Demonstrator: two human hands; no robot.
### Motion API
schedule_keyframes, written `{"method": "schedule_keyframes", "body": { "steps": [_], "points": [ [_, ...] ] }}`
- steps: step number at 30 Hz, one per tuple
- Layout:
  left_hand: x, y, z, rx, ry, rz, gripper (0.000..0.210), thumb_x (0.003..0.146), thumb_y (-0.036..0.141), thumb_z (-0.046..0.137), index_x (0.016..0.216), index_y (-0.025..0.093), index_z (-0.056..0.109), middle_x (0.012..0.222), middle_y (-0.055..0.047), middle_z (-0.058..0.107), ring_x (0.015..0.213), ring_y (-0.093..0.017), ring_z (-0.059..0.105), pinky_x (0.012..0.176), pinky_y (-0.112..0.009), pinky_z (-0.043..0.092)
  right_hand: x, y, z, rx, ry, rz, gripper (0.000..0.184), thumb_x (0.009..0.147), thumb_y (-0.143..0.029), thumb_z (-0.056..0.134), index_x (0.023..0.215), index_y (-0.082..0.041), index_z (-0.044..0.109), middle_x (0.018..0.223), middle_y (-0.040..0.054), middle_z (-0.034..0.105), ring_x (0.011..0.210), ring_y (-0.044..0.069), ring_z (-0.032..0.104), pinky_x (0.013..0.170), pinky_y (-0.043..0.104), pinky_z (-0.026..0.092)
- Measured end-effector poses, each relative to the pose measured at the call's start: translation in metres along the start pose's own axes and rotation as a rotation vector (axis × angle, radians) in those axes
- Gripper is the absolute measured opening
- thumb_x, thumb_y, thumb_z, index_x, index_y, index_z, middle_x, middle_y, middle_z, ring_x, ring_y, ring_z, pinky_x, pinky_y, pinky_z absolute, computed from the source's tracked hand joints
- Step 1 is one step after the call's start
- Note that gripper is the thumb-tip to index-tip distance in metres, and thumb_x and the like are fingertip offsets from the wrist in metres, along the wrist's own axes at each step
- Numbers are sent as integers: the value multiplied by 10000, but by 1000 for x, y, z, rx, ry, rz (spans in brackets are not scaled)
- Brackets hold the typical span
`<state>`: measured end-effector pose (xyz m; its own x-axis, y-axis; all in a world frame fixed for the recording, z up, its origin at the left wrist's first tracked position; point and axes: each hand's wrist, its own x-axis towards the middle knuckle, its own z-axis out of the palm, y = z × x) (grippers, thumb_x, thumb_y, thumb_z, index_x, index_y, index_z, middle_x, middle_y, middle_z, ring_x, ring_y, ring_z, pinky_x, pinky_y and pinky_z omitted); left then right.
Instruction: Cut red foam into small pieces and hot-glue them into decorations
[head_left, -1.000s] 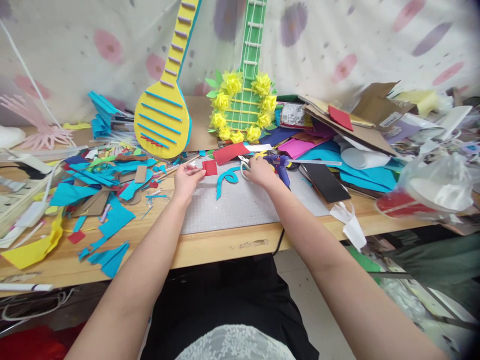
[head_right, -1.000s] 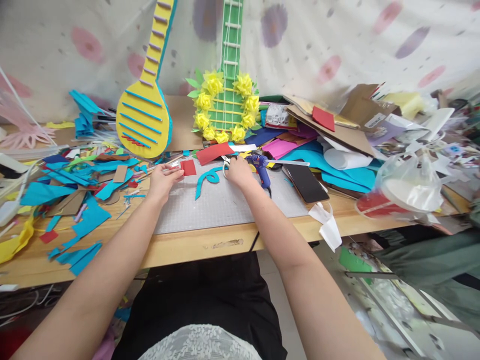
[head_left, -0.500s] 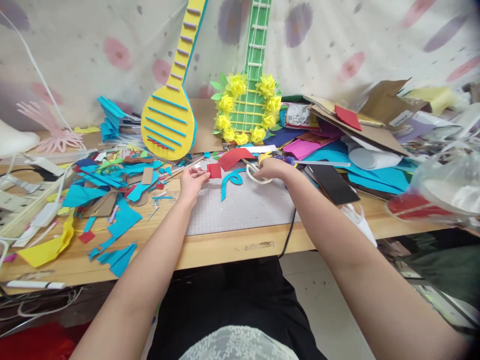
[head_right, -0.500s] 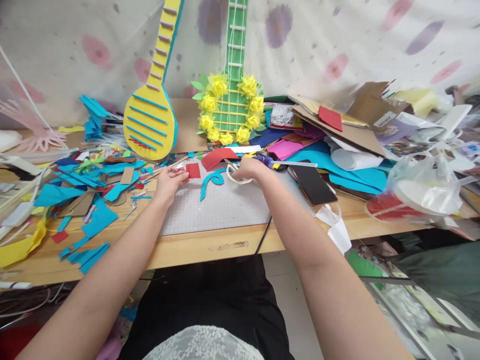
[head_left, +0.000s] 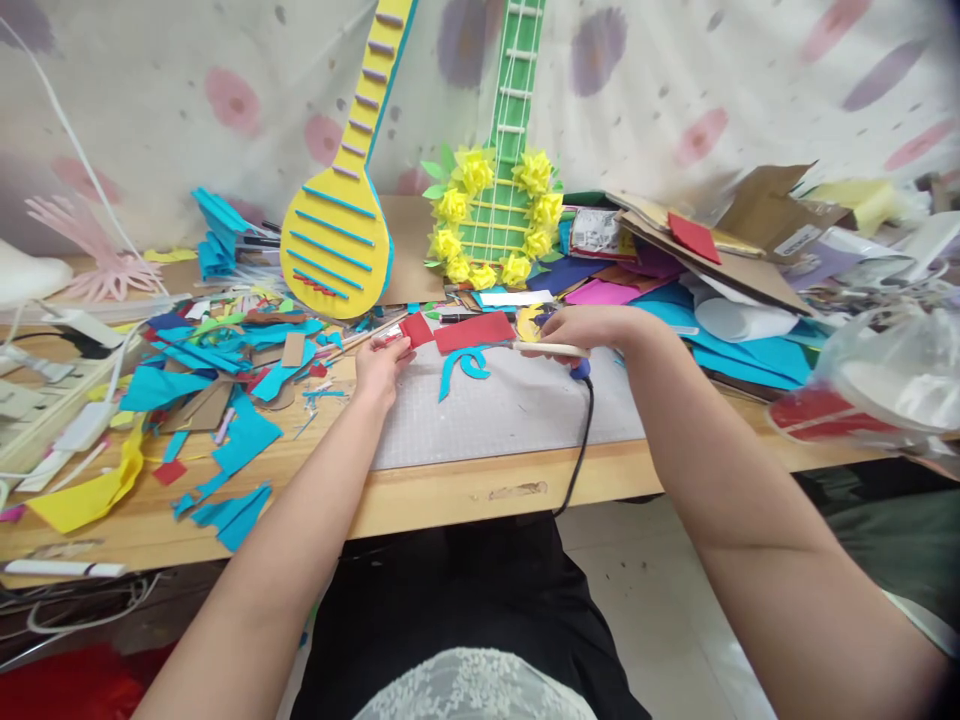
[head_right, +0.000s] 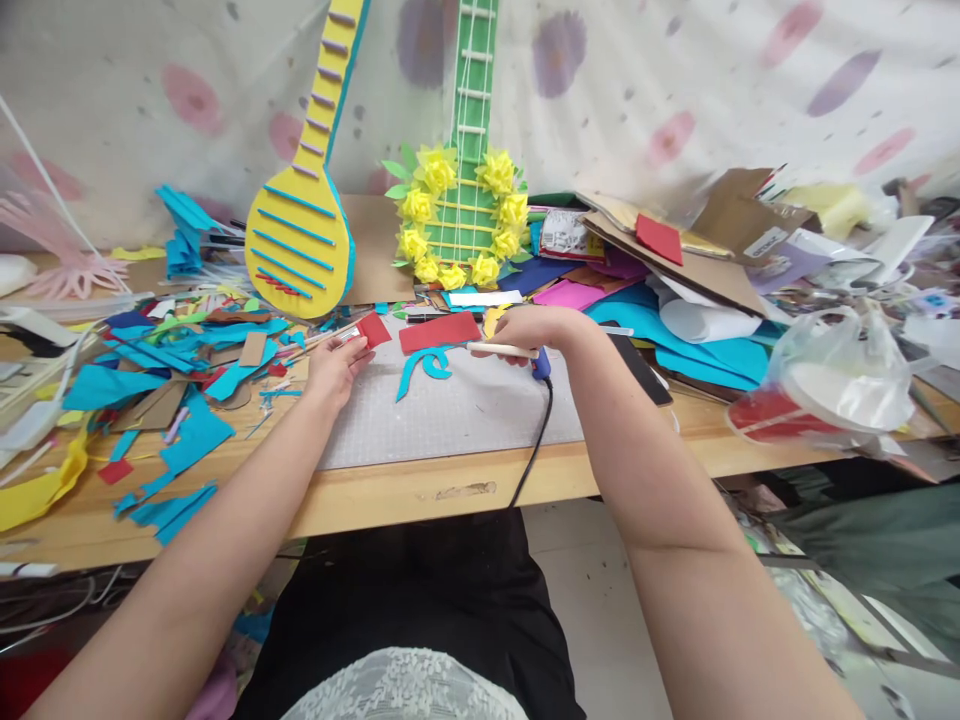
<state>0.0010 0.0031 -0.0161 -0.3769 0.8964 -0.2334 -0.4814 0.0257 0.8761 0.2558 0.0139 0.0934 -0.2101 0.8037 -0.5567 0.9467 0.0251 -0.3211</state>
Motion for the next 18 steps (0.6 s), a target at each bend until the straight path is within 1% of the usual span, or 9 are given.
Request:
{"method": "schedule_keyframes", "body": {
  "steps": [2,5,8,10,12,14,16,18],
  "points": [
    [1,1,-1,15,-7,13,367,595,45,656,710,195,341,629,29,583,586,-91,611,653,-251,534,-9,-7,1,1,36,-73,516,642,-678,568,735,-171,597,686,60,602,617,166,552,553,280,387],
    [5,4,-4,57,-13,56,382,573,68,674,725,198,348,640,40,560,601,-93,609,690,-276,532,-10,-18,14,-13,150,-246,530,672,-685,532,832,-181,581,775,60,612,683,169,548,577,268,366],
    [9,9,-8,95,-44,93,402,543,84,689,758,198,369,666,37,560,625,-113,617,697,-301,527,3,-26,31,-25,265,-395,562,670,-637,574,1004,-188,516,928,69,606,768,175,541,614,253,369],
    [10,12,-10,106,-77,102,402,533,90,687,763,198,375,688,25,580,631,-117,617,688,-304,525,16,-26,39,-61,277,-421,571,676,-613,582,1037,-180,492,963,79,598,799,184,542,638,255,376],
    [9,15,-11,113,-117,103,399,525,101,687,757,197,378,691,24,589,627,-115,613,678,-303,525,27,-23,42,-107,237,-413,573,679,-622,572,1029,-174,499,955,81,599,808,194,547,657,265,383],
    [7,16,-11,135,-168,100,400,511,111,696,755,195,390,679,31,588,623,-112,608,673,-302,524,34,-19,42,-106,157,-422,576,692,-642,544,1033,-180,508,975,77,600,834,201,552,680,273,394],
    [5,16,-11,170,-209,97,410,495,117,709,758,191,403,669,34,591,615,-111,603,667,-305,524,36,-17,41,-70,66,-454,563,714,-641,519,1054,-192,516,1022,68,595,877,203,552,707,273,404],
    [3,16,-10,191,-229,98,422,483,119,717,764,189,410,662,30,601,610,-113,599,659,-308,525,36,-16,39,-59,2,-473,546,727,-623,517,1070,-199,531,1048,60,594,902,205,549,723,273,410]
  ]
}}
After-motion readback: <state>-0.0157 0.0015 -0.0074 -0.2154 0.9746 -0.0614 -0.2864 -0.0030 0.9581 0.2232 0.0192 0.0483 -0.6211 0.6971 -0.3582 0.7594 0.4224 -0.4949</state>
